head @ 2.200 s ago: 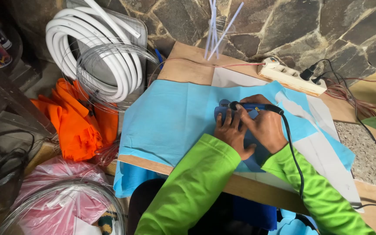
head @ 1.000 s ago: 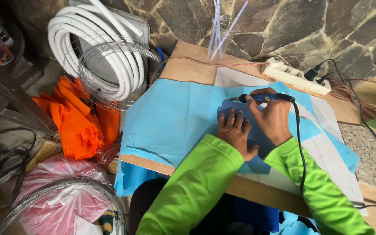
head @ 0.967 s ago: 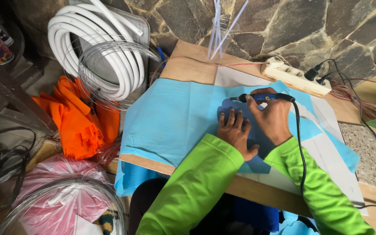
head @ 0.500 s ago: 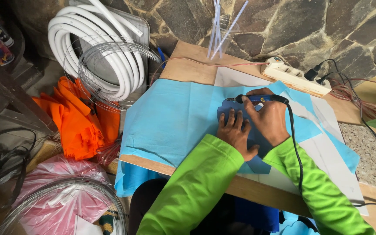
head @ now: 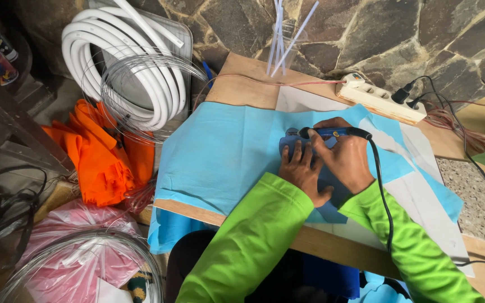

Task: Using a heat tool to cut out specific shapes from blue fabric following a template on a cutting table.

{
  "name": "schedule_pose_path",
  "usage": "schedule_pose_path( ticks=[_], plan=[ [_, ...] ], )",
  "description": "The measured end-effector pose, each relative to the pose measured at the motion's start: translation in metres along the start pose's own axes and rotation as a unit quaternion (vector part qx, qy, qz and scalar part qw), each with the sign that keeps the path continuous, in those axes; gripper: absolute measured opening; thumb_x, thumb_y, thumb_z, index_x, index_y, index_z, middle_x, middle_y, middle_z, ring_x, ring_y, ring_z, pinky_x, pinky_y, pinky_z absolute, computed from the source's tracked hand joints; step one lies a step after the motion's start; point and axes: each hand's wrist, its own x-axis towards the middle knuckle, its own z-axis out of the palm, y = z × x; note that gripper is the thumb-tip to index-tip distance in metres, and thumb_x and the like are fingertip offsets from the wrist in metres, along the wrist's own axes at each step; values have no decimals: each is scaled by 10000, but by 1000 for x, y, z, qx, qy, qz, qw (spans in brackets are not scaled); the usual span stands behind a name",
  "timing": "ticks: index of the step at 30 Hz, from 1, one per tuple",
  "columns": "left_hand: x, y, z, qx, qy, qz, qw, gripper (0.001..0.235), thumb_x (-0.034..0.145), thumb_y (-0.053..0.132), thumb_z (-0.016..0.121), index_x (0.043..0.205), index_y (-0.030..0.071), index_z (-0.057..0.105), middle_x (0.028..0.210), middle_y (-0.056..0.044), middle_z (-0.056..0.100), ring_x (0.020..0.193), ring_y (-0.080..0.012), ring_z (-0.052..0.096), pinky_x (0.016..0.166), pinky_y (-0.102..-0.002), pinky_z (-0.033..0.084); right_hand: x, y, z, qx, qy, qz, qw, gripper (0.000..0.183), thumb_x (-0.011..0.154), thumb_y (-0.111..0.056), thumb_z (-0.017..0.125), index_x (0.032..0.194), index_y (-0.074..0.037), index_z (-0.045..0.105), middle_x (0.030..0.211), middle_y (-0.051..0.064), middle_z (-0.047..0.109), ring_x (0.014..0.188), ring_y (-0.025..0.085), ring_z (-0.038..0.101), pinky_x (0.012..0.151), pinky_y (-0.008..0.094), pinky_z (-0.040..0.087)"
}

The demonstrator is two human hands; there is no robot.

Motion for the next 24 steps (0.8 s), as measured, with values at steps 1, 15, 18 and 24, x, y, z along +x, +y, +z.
schedule_pose_path(
  ticks=[1,15,18,24],
  plan=[
    [0,0,-2,0,0,0,1000,754,582,555,518,1173,88,486,1297,-207,388,1266,-393,293,1028,-572,156,0,0,-1,0,0,0,1000,148,807,-142,681,832,-5,633,644,105,600,585,233,624,458,280,440],
    [3,0,-6,23,-77,-7,997,775,622,596,458,1221,104,443,1346,-190,326,1299,-374,225,1040,-560,119,-3,-4,-19,66,43,2,997,126,779,-89,707,890,-59,654,824,111,639,765,298,629,643,357,478],
    [4,1,-15,26,-117,-2,993,787,650,593,417,1253,87,406,1364,-207,292,1308,-386,189,1038,-575,96,-8,4,-35,63,86,-31,994,121,804,-72,724,905,-33,670,873,118,649,815,297,631,727,355,485],
    [2,-2,-10,31,-80,11,996,771,647,568,455,1238,73,418,1345,-203,312,1295,-391,214,1025,-573,125,-34,17,-40,143,54,59,987,167,873,56,500,955,-59,589,878,94,653,845,248,636,777,352,475]
  ],
)
